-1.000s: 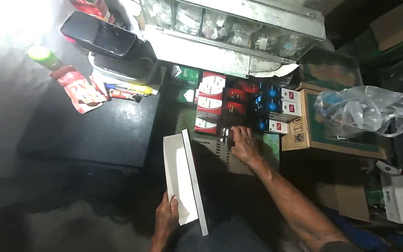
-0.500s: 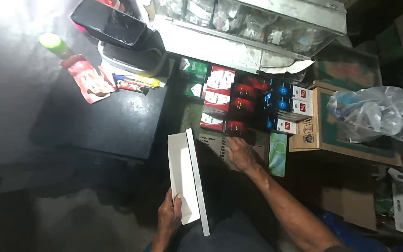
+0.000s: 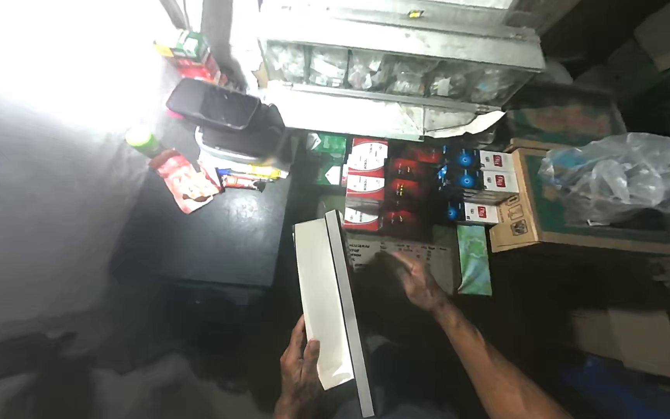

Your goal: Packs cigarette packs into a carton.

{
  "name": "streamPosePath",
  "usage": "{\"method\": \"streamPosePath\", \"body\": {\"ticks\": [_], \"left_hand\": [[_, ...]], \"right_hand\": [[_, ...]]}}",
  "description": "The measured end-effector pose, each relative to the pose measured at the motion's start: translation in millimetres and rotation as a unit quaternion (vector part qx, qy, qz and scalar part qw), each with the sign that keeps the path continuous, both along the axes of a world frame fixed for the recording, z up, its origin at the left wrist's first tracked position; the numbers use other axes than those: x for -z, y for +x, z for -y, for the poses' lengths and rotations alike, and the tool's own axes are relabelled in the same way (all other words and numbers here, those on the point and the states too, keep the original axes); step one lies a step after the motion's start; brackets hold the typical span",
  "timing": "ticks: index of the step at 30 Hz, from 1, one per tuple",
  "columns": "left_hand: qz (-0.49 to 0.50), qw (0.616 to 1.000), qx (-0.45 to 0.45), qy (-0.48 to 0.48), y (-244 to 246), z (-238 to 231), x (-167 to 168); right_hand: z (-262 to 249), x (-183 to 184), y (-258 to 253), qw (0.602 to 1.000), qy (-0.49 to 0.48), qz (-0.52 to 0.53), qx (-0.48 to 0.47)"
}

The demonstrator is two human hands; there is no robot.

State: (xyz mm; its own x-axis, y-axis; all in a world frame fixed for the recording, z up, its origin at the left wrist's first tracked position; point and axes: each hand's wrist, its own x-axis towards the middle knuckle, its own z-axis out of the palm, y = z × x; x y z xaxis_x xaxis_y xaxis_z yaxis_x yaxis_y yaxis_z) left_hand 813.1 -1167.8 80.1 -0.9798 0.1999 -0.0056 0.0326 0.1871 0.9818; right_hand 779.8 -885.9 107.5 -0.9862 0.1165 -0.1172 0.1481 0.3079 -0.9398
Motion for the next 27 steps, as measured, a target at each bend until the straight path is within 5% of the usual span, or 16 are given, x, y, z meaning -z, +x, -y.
{"method": "streamPosePath", "body": {"ticks": [2, 5, 13, 24, 27], "left_hand": [[-0.022, 0.999, 0.041, 0.024, -13.9, 3.7, -1.7], [-0.055, 0.984, 0.162, 0.054, -35.7, 15.5, -0.2], [-0.053, 0.889, 0.453, 0.037, -60.7, 41.2, 7.4], [0.04, 0.754, 0.632, -0.177, -37.7, 14.0, 31.1], [0.05, 0.748, 0.618, -0.236, -32.3, -1.8, 40.7]], "right_hand": [[25.9, -11.9, 23.0, 0.996, -0.083, -0.005, -0.031], [83.2, -28.4, 52.4, 0.987, -0.145, 0.026, 0.057], [156.2, -22.0, 131.4, 0.902, -0.054, -0.034, 0.427], [168.0, 19.8, 331.1, 0.603, -0.084, 0.094, 0.788], [162.6, 32.2, 359.2, 0.596, -0.084, 0.087, 0.794]]}}
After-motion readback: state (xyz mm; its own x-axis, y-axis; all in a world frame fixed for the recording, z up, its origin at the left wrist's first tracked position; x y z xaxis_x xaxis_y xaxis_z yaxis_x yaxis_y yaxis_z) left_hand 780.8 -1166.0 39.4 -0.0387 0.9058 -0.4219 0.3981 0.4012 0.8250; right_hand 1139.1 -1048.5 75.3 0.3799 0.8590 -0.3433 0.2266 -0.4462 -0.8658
